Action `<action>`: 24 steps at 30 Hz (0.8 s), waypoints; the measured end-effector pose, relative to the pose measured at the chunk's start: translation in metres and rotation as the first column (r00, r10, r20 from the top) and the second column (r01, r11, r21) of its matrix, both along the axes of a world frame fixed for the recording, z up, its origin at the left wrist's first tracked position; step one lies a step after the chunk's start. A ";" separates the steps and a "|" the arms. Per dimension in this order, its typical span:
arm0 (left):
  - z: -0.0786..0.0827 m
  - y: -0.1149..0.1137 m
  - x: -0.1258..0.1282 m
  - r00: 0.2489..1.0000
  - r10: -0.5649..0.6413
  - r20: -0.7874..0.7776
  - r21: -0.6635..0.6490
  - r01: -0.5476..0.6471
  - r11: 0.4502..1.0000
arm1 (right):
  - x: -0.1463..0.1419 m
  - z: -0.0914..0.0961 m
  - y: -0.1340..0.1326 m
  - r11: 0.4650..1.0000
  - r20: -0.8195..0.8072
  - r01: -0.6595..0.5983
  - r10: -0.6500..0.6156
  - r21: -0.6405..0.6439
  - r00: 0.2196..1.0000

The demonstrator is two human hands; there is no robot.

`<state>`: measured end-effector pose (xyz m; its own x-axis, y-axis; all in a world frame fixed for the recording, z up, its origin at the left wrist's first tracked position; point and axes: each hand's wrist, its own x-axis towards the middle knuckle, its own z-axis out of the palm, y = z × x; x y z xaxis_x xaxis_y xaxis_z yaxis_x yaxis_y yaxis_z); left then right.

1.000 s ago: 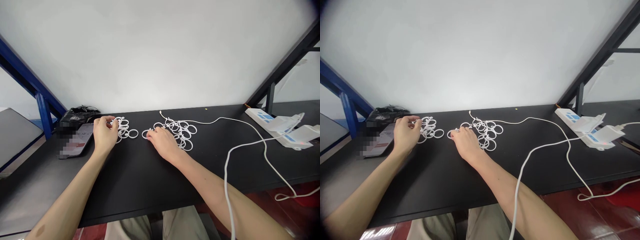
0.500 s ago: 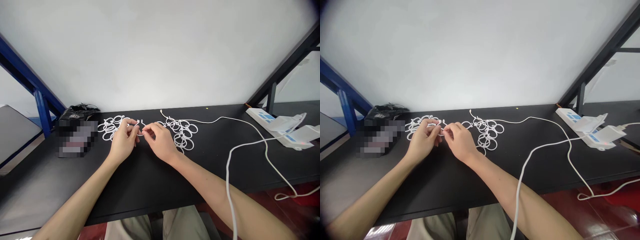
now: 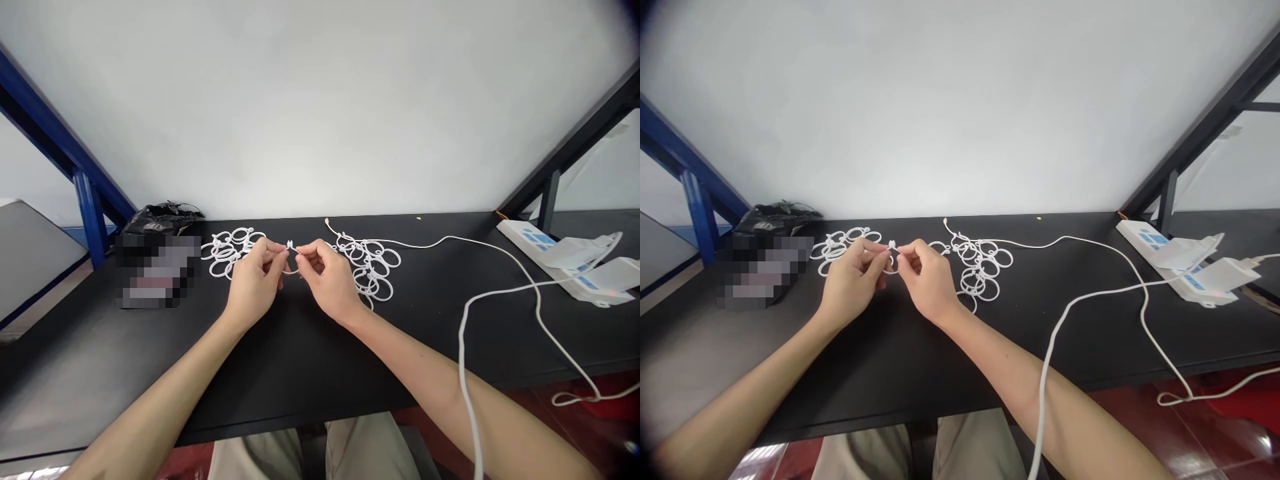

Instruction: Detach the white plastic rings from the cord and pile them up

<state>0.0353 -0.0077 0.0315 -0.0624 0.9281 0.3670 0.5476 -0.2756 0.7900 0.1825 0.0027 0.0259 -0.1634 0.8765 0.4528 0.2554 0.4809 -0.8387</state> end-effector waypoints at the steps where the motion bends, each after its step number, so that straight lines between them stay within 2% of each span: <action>1: 0.000 -0.001 0.000 1.000 -0.002 -0.007 0.006 0.002 1.000 | 0.001 0.001 -0.001 1.000 0.000 0.000 0.000 -0.002 1.000; 10: -0.001 -0.003 0.001 0.993 -0.051 -0.103 0.014 0.053 0.998 | 0.010 -0.001 0.001 0.998 0.096 -0.049 0.046 0.031 0.994; 12: 0.000 0.003 -0.001 0.993 -0.012 -0.117 0.024 0.015 1.000 | 0.011 0.001 0.007 0.998 0.142 -0.048 0.042 0.042 0.989; 14: 0.002 0.011 -0.009 0.986 0.096 -0.136 0.075 -0.087 0.993 | 0.014 0.003 0.014 0.995 0.240 0.015 -0.037 0.095 0.970; 16: 0.001 0.022 -0.023 0.950 0.271 -0.157 0.152 -0.248 0.957 | 0.020 0.005 0.021 0.976 0.375 0.126 -0.187 0.180 0.908; 19: -0.006 0.038 -0.051 0.861 0.476 -0.181 0.181 -0.446 0.877 | 0.030 0.001 0.029 0.941 0.604 0.211 -0.332 0.263 0.725; 22: -0.016 0.050 -0.073 0.833 0.513 -0.207 0.072 -0.510 0.857 | 0.034 -0.005 0.031 0.950 0.753 0.196 -0.311 0.242 0.580; 24: -0.020 0.054 -0.079 0.832 0.510 -0.217 0.026 -0.517 0.855 | 0.034 -0.007 0.030 0.958 0.791 0.189 -0.284 0.214 0.542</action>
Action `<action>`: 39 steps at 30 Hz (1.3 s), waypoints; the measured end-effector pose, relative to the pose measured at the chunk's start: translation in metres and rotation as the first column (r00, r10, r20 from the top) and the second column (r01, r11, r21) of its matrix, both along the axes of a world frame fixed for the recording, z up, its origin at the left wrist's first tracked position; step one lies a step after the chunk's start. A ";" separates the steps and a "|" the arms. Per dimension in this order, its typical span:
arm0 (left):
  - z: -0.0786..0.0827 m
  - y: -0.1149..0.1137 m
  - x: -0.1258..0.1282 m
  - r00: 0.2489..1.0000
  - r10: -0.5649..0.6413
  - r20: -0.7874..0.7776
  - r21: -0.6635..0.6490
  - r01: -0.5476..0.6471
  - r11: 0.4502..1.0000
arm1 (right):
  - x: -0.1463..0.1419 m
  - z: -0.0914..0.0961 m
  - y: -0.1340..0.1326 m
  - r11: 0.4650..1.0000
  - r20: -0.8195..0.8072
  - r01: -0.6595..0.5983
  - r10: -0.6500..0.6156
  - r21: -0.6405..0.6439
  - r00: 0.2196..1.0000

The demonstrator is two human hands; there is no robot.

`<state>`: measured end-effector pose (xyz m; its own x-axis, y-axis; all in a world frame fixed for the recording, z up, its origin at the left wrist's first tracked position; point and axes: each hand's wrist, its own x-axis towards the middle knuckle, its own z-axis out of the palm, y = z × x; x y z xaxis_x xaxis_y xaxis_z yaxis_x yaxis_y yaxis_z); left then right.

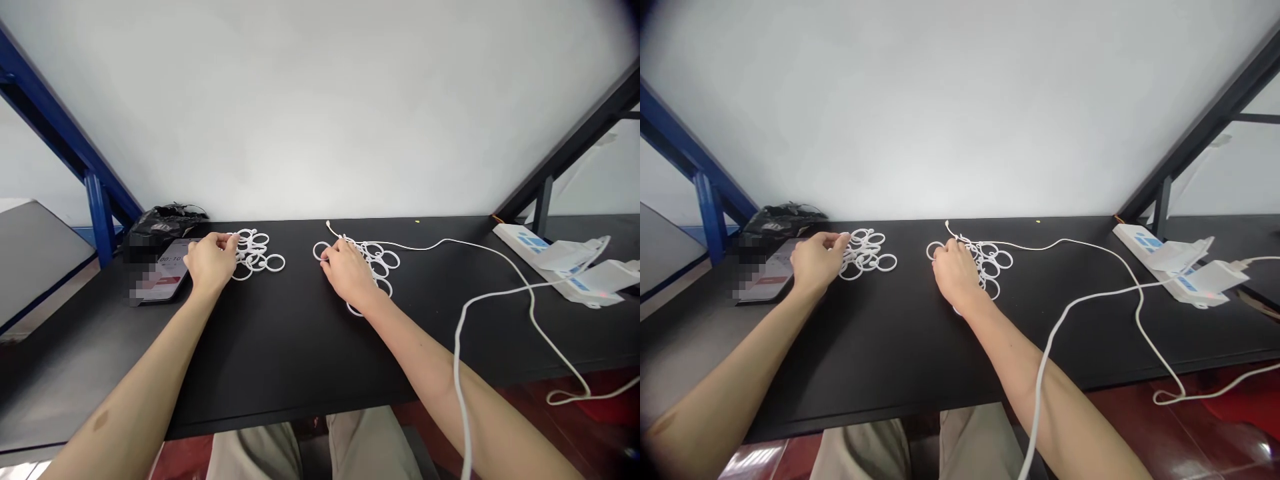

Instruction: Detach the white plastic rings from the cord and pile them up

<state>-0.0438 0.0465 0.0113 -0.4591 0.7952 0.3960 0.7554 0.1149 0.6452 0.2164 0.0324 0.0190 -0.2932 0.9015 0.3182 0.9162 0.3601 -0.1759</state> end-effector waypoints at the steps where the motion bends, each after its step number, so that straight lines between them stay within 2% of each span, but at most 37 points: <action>1: -0.001 0.001 -0.001 1.000 -0.001 -0.001 -0.011 0.001 1.000 | -0.001 0.000 -0.001 1.000 0.006 0.002 -0.002 -0.009 1.000; 6: 0.006 -0.004 0.003 0.998 0.005 -0.070 0.010 -0.004 1.000 | -0.004 0.005 -0.006 1.000 -0.029 0.008 -0.008 -0.005 1.000; 9: 0.015 -0.014 0.012 0.993 -0.003 -0.114 0.082 0.012 0.997 | -0.007 0.009 -0.009 0.999 -0.141 -0.034 0.030 -0.028 0.990; 11: 0.020 -0.023 0.025 0.990 -0.097 -0.100 0.093 0.107 0.990 | -0.011 0.011 -0.013 0.994 -0.246 -0.107 0.098 -0.022 0.964; 12: 0.022 -0.027 0.034 0.981 -0.182 -0.063 0.072 0.186 0.980 | -0.014 0.012 -0.015 0.989 -0.298 -0.147 0.137 -0.012 0.945; 15: 0.023 -0.041 0.061 0.911 -0.393 0.123 -0.002 0.396 0.918 | -0.021 0.011 -0.021 0.972 -0.429 -0.233 0.222 0.029 0.876; 18: 0.020 -0.048 0.079 0.844 -0.484 0.231 -0.020 0.502 0.865 | -0.026 0.007 -0.024 0.956 -0.526 -0.282 0.282 0.082 0.803; 20: 0.019 -0.050 0.083 0.836 -0.477 0.271 0.015 0.492 0.871 | -0.028 0.005 -0.024 0.954 -0.618 -0.281 0.281 0.101 0.734; 24: 0.018 -0.053 0.083 0.807 -0.465 0.364 0.106 0.460 0.882 | -0.031 0.004 -0.025 0.972 -0.803 -0.228 0.180 0.057 0.569; 28: 0.020 -0.057 0.085 0.791 -0.495 0.360 0.134 0.482 0.866 | -0.032 0.009 -0.026 0.975 -0.862 -0.218 0.142 0.037 0.487; 32: 0.021 -0.059 0.086 0.795 -0.516 0.318 0.137 0.500 0.855 | -0.032 0.011 -0.028 0.979 -0.877 -0.204 0.121 0.027 0.464; 39: 0.018 -0.059 0.081 0.816 -0.537 0.215 0.136 0.520 0.844 | -0.028 0.008 -0.031 0.967 -0.850 -0.255 0.135 0.002 0.509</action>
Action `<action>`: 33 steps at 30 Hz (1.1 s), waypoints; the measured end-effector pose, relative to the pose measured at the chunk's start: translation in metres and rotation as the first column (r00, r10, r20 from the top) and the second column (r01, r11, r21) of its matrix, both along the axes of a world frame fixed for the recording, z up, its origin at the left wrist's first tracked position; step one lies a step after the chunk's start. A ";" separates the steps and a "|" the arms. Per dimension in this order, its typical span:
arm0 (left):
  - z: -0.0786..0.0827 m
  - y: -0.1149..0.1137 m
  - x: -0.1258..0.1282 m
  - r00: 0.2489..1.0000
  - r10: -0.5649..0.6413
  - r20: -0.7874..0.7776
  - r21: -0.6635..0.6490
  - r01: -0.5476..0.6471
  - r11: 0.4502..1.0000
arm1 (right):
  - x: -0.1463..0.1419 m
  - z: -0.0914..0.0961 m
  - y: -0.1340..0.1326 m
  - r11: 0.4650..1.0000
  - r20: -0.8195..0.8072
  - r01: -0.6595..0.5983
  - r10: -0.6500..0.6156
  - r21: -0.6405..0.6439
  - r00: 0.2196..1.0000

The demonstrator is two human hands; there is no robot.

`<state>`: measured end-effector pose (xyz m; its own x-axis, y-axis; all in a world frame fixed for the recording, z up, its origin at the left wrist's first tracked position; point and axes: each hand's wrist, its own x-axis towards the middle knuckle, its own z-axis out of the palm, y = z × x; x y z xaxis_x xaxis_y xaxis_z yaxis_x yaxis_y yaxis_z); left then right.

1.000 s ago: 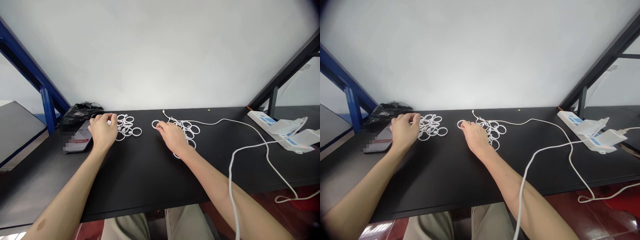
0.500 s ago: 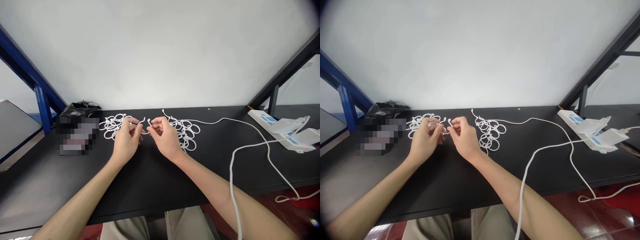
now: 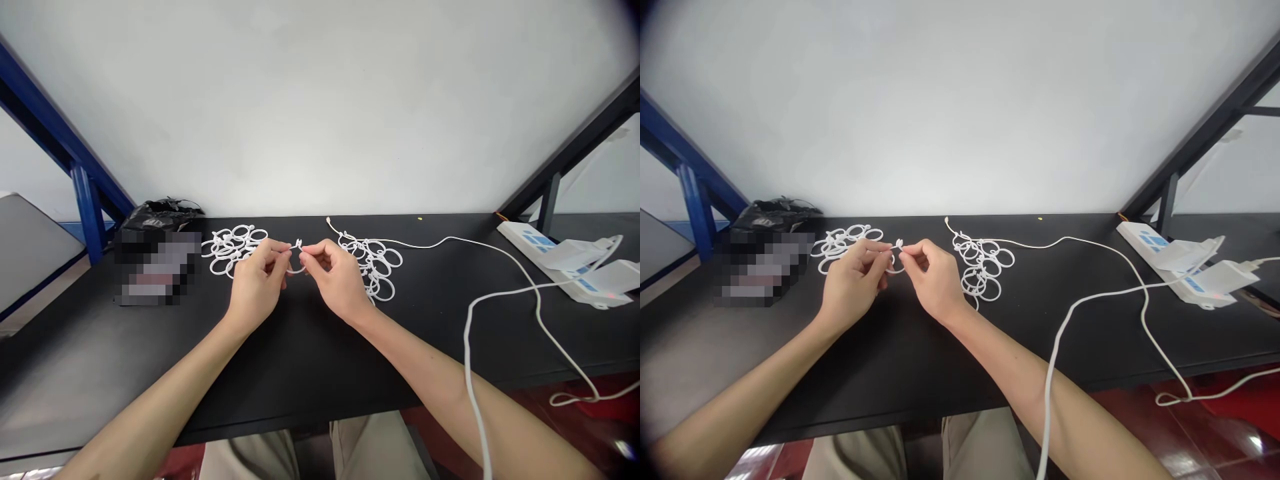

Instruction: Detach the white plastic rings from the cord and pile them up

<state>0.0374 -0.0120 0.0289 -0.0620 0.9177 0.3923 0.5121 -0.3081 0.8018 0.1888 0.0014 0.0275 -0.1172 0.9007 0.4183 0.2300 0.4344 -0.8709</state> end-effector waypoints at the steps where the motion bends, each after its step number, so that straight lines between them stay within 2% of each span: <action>1: -0.001 0.000 -0.001 1.000 -0.010 -0.012 0.004 0.010 1.000 | 0.001 -0.001 0.000 1.000 0.013 -0.013 0.013 0.002 1.000; 5: -0.003 0.000 -0.001 0.996 -0.034 -0.085 -0.004 0.034 0.999 | 0.007 -0.001 0.002 0.998 0.074 -0.067 0.066 0.006 0.995; 8: -0.001 0.004 -0.001 0.989 0.007 -0.151 -0.018 -0.010 1.000 | 0.009 0.002 0.009 0.992 0.169 -0.122 0.118 0.015 0.978; 10: 0.000 0.010 -0.005 0.978 0.101 -0.181 -0.002 -0.103 0.995 | 0.013 0.005 0.016 0.994 0.306 -0.081 0.056 0.070 0.950; 11: 0.001 0.014 -0.008 0.968 0.166 -0.188 0.012 -0.167 0.986 | 0.016 0.007 0.020 0.993 0.394 -0.020 -0.028 0.115 0.919; 13: 0.001 0.023 -0.019 0.934 0.301 -0.193 0.032 -0.300 0.953 | 0.024 0.008 0.028 0.965 0.573 0.143 -0.245 0.219 0.782; 15: -0.001 0.032 -0.033 0.890 0.400 -0.220 0.031 -0.404 0.914 | 0.034 0.006 0.035 0.918 0.714 0.265 -0.395 0.294 0.578; 17: -0.005 0.040 -0.047 0.840 0.452 -0.298 0.017 -0.469 0.883 | 0.043 0.002 0.041 0.892 0.784 0.322 -0.437 0.317 0.440; 19: -0.008 0.045 -0.056 0.801 0.455 -0.388 -0.016 -0.500 0.866 | 0.049 -0.003 0.046 0.892 0.816 0.322 -0.431 0.319 0.385; 23: -0.010 0.046 -0.063 0.759 0.452 -0.468 -0.042 -0.530 0.847 | 0.049 -0.011 0.051 0.892 0.830 0.304 -0.431 0.333 0.355; 27: -0.005 0.038 -0.059 0.770 0.454 -0.449 0.002 -0.507 0.862 | 0.045 -0.012 0.052 0.911 0.835 0.238 -0.405 0.336 0.373; 30: -0.001 0.031 -0.050 0.800 0.428 -0.421 0.103 -0.427 0.899 | 0.041 -0.010 0.049 0.937 0.836 0.170 -0.350 0.306 0.423; 33: 0.000 0.022 -0.033 0.852 0.308 -0.424 0.166 -0.262 0.951 | 0.035 -0.008 0.043 0.966 0.830 0.079 -0.254 0.248 0.497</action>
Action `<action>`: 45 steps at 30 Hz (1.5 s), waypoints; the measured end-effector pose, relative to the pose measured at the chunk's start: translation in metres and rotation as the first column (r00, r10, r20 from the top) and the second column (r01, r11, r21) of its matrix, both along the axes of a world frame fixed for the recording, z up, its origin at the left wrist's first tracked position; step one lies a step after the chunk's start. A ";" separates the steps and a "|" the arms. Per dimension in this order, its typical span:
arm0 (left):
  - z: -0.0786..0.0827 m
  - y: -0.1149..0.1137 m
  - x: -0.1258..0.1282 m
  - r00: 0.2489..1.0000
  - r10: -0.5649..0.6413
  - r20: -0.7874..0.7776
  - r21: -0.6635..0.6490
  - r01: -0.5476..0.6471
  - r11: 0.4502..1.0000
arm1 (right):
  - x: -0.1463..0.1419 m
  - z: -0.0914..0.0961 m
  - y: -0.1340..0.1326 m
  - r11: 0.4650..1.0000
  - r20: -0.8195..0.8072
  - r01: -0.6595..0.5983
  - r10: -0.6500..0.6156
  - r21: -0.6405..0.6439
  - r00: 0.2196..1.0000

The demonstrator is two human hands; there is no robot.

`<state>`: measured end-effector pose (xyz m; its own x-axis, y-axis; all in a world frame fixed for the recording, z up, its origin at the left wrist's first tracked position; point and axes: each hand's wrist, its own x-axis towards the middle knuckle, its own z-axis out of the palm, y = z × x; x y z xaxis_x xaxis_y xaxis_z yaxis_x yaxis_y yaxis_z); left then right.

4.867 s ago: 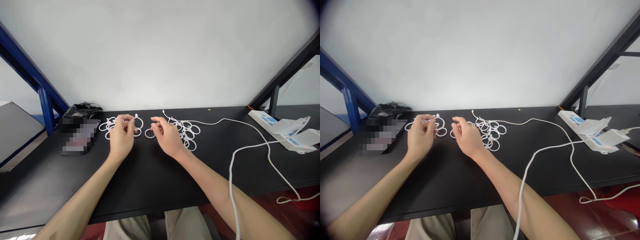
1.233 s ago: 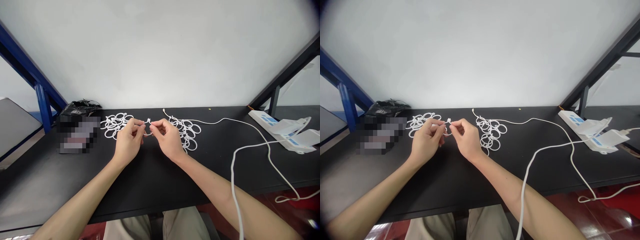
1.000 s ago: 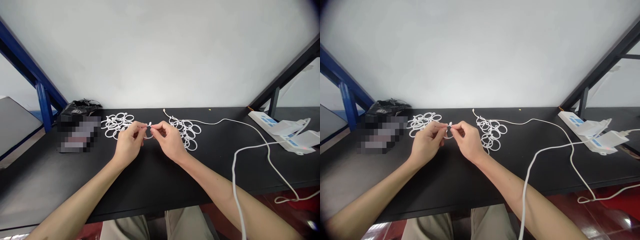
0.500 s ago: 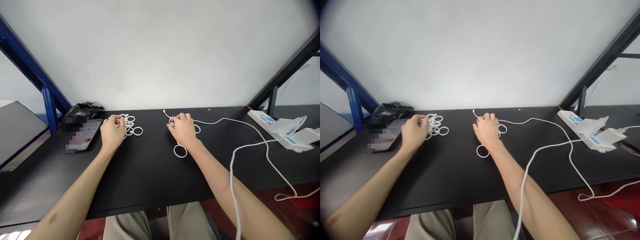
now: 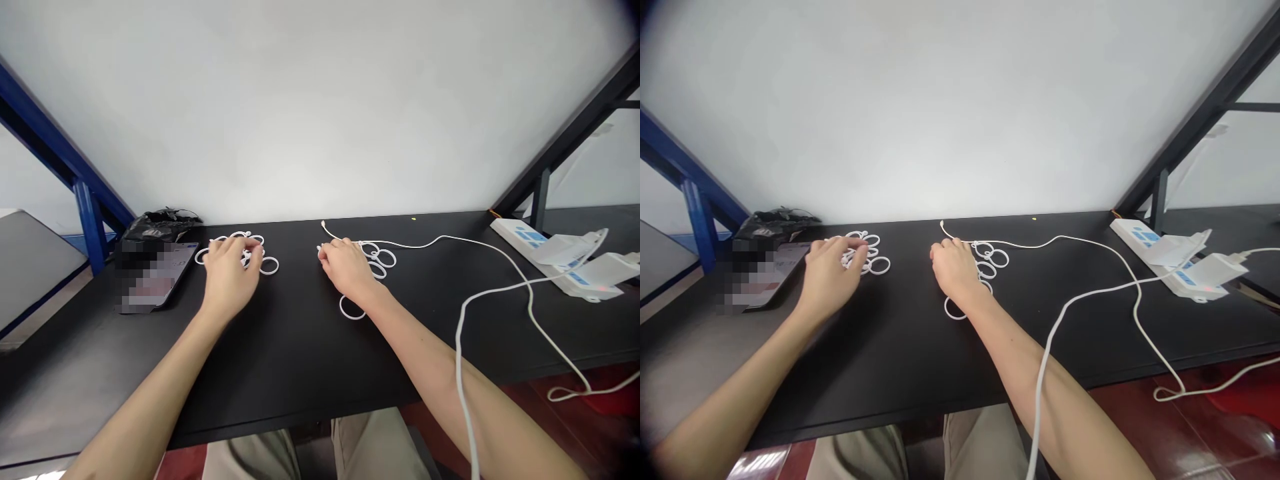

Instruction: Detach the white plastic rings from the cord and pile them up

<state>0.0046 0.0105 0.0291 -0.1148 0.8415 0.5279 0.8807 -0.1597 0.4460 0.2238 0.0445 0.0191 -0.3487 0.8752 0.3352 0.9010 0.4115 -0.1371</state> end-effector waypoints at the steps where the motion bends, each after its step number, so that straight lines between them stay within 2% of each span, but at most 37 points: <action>1: 0.000 -0.003 0.006 0.997 -0.074 -0.009 -0.006 0.074 0.997 | -0.002 0.000 -0.002 0.999 -0.025 -0.039 0.039 -0.016 0.999; 3: -0.001 -0.008 0.017 0.978 -0.207 -0.003 -0.052 0.206 0.977 | -0.008 0.001 -0.008 0.992 -0.102 -0.122 0.118 -0.036 0.988; 5: -0.002 -0.011 0.025 0.961 -0.272 0.041 -0.116 0.275 0.954 | -0.013 0.001 -0.012 0.979 -0.232 -0.196 0.180 -0.047 0.956; 8: -0.002 -0.013 0.028 0.959 -0.257 0.120 -0.181 0.276 0.944 | -0.019 0.002 -0.019 0.963 -0.448 -0.265 0.213 -0.056 0.868; 11: 0.001 -0.013 0.027 0.952 -0.226 0.208 -0.218 0.270 0.938 | -0.023 0.006 -0.025 0.956 -0.584 -0.294 0.234 -0.008 0.777; 16: 0.005 -0.014 0.028 0.869 -0.233 0.437 -0.258 0.369 0.893 | -0.028 0.013 -0.034 0.933 -0.664 -0.343 0.324 0.107 0.674; 18: 0.003 -0.014 0.027 0.853 -0.227 0.471 -0.226 0.365 0.903 | -0.029 0.014 -0.037 0.921 -0.669 -0.365 0.359 0.139 0.651; 20: 0.000 -0.012 0.025 0.865 -0.212 0.455 -0.159 0.314 0.936 | -0.030 0.015 -0.039 0.914 -0.688 -0.375 0.373 0.156 0.623; 23: -0.001 -0.011 0.024 0.893 -0.236 0.383 -0.059 0.278 0.959 | -0.031 0.017 -0.041 0.916 -0.749 -0.386 0.330 0.108 0.574; 27: 0.002 -0.013 0.024 0.914 -0.313 0.260 -0.061 0.339 0.939 | -0.029 0.019 -0.040 0.915 -0.829 -0.403 0.238 0.016 0.506; 30: 0.003 -0.015 0.024 0.944 -0.272 0.187 -0.085 0.292 0.953 | -0.026 0.018 -0.036 0.939 -0.890 -0.341 0.128 -0.033 0.438; 32: 0.003 -0.016 0.024 0.958 -0.214 0.191 -0.091 0.235 0.968 | -0.025 0.016 -0.033 0.954 -0.911 -0.286 0.035 -0.092 0.410; 34: 0.003 -0.016 0.023 0.963 -0.174 0.208 -0.078 0.194 0.978 | -0.024 0.015 -0.032 0.947 -0.905 -0.276 -0.032 -0.163 0.423; 37: 0.004 -0.018 0.024 0.964 -0.147 0.222 -0.039 0.160 0.986 | -0.026 0.013 -0.034 0.910 -0.877 -0.339 -0.051 -0.237 0.478; 42: 0.005 -0.021 0.030 0.970 -0.097 0.222 0.040 0.090 0.995 | -0.034 0.010 -0.041 0.903 -0.876 -0.358 -0.041 -0.238 0.480; 45: 0.004 -0.022 0.032 0.966 -0.102 0.237 0.047 0.094 0.994 | -0.037 0.009 -0.042 0.910 -0.885 -0.352 -0.032 -0.218 0.465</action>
<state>0.0370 -0.0117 0.0327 -0.1590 0.8362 0.5248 0.7288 -0.2592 0.6338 0.1868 0.0029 0.0279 -0.1977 0.9463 0.2557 0.1625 0.2889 -0.9435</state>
